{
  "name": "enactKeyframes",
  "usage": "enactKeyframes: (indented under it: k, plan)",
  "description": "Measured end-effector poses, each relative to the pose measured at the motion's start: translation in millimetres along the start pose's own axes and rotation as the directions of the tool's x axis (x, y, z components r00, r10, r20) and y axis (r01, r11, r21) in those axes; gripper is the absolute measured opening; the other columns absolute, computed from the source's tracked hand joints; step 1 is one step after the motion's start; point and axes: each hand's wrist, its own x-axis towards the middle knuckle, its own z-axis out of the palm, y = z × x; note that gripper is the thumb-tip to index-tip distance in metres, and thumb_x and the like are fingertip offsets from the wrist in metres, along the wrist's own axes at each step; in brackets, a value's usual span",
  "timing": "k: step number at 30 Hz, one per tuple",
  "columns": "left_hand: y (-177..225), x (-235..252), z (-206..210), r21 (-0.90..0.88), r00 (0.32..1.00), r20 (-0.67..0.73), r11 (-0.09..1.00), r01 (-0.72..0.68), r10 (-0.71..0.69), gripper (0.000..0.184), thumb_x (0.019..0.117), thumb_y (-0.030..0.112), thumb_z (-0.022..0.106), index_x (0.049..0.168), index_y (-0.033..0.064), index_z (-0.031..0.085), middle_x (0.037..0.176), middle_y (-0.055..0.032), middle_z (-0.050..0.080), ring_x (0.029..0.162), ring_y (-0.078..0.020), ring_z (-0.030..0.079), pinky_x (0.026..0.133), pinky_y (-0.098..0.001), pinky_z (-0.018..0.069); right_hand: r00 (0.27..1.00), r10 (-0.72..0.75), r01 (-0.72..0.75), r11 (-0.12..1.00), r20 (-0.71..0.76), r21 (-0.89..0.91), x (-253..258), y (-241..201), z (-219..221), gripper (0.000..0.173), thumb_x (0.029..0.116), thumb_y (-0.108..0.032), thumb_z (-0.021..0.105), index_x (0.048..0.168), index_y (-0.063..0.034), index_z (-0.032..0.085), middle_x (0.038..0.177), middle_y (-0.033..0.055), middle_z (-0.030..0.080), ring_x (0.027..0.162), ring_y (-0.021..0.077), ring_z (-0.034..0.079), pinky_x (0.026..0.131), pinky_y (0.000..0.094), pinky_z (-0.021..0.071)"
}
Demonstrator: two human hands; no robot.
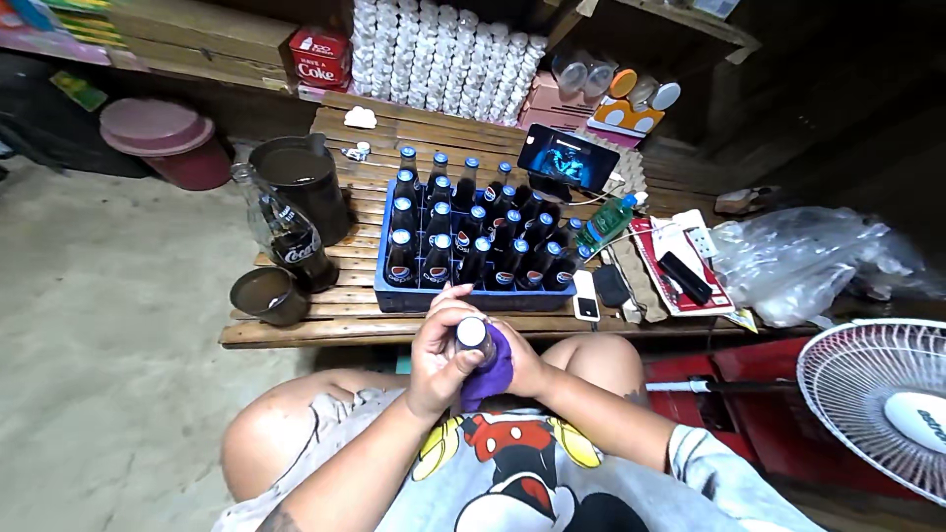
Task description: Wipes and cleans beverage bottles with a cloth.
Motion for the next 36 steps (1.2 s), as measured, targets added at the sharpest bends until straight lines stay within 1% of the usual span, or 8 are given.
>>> enactKeyframes:
  k: [3, 5, 7, 9, 13, 17, 28, 36]
  plan:
    - [-2.1, -0.9, 1.4, 0.020, 1.000, 0.015, 1.000, 0.013, -0.013, 0.029, 0.0990, 0.046, 0.062, 0.120, 0.0268, 0.067, 0.122, 0.0114, 0.067, 0.136, -0.0125, 0.049, 0.126, -0.0447, 0.0216, 0.997, -0.066, 0.068, 0.996, -0.038, 0.051, 6.1, -10.1, -3.2, 0.079, 0.0740, -0.033, 0.087, 0.129, 0.0129, 0.054, 0.129, 0.0236, 0.062, 0.127, 0.0178, 0.058, 0.111, 0.0298, 0.0444]
    - [-3.3, -3.6, 2.7, 0.044, 0.999, 0.015, 0.998, 0.051, -0.052, 0.031, 0.0973, 0.049, 0.064, 0.118, 0.0268, 0.069, 0.131, 0.0102, 0.063, 0.143, -0.0148, 0.042, 0.125, -0.0414, 0.0241, 0.994, -0.095, 0.098, 0.993, -0.055, 0.060, 10.1, -18.5, -6.2, 0.078, 0.0756, -0.035, 0.087, 0.129, 0.0122, 0.055, 0.129, 0.0224, 0.062, 0.127, 0.0162, 0.057, 0.112, 0.0288, 0.0440]
    - [-5.8, -8.3, 6.3, 0.067, 0.995, 0.016, 0.993, 0.095, -0.096, 0.031, 0.0954, 0.050, 0.066, 0.116, 0.0278, 0.070, 0.139, 0.0096, 0.057, 0.146, -0.0144, 0.036, 0.123, -0.0373, 0.0266, 0.990, -0.127, 0.129, 0.991, -0.060, 0.029, 15.5, -28.1, -10.1, 0.071, 0.0764, -0.032, 0.087, 0.124, 0.0109, 0.057, 0.125, 0.0212, 0.063, 0.124, 0.0147, 0.058, 0.109, 0.0262, 0.0452]
    - [-8.6, -12.3, 9.4, 0.066, 0.992, 0.028, 0.991, 0.119, -0.121, 0.030, 0.0938, 0.049, 0.068, 0.115, 0.0281, 0.071, 0.143, 0.0081, 0.054, 0.148, -0.0149, 0.034, 0.123, -0.0374, 0.0271, 0.985, -0.163, 0.161, 0.986, -0.061, -0.039, 19.0, -35.1, -14.4, 0.065, 0.0765, -0.029, 0.086, 0.120, 0.0102, 0.058, 0.120, 0.0209, 0.064, 0.118, 0.0145, 0.060, 0.106, 0.0243, 0.0462]
    - [-11.3, -13.5, 11.1, 0.027, 0.989, 0.061, 0.991, 0.134, -0.136, 0.031, 0.0929, 0.049, 0.070, 0.116, 0.0284, 0.071, 0.145, 0.0084, 0.053, 0.148, -0.0142, 0.033, 0.123, -0.0365, 0.0275, 0.982, -0.179, 0.172, 0.978, -0.053, -0.115, 18.1, -37.2, -18.2, 0.064, 0.0759, -0.030, 0.085, 0.119, 0.0089, 0.058, 0.116, 0.0212, 0.064, 0.115, 0.0169, 0.061, 0.104, 0.0254, 0.0476]
    - [-14.6, -13.9, 11.0, 0.034, 0.988, 0.062, 0.990, 0.138, -0.140, 0.030, 0.0928, 0.049, 0.070, 0.114, 0.0278, 0.071, 0.143, 0.0080, 0.054, 0.147, -0.0145, 0.034, 0.123, -0.0365, 0.0280, 0.982, -0.175, 0.168, 0.980, -0.065, -0.104, 16.2, -33.0, -16.7, 0.063, 0.0761, -0.029, 0.084, 0.118, 0.0094, 0.059, 0.115, 0.0213, 0.065, 0.114, 0.0175, 0.062, 0.103, 0.0258, 0.0479]
    - [-21.5, -14.7, 8.9, 0.037, 0.984, 0.078, 0.987, 0.158, -0.161, 0.031, 0.0922, 0.047, 0.071, 0.116, 0.0280, 0.071, 0.143, 0.0075, 0.055, 0.147, -0.0158, 0.035, 0.124, -0.0384, 0.0268, 0.989, -0.131, 0.125, 0.989, -0.070, -0.080, 15.1, -29.2, -16.8, 0.065, 0.0734, -0.027, 0.086, 0.119, 0.0100, 0.059, 0.114, 0.0212, 0.065, 0.113, 0.0181, 0.062, 0.102, 0.0254, 0.0477]
    - [-24.9, -14.3, 6.6, 0.029, 0.978, 0.104, 0.984, 0.178, -0.180, 0.032, 0.0907, 0.046, 0.073, 0.117, 0.0279, 0.071, 0.141, 0.0069, 0.057, 0.145, -0.0164, 0.038, 0.122, -0.0390, 0.0301, 0.990, -0.121, 0.114, 0.988, -0.071, -0.100, 15.1, -26.9, -18.2, 0.064, 0.0733, -0.028, 0.086, 0.117, 0.0105, 0.061, 0.113, 0.0226, 0.066, 0.110, 0.0196, 0.063, 0.101, 0.0264, 0.0487]
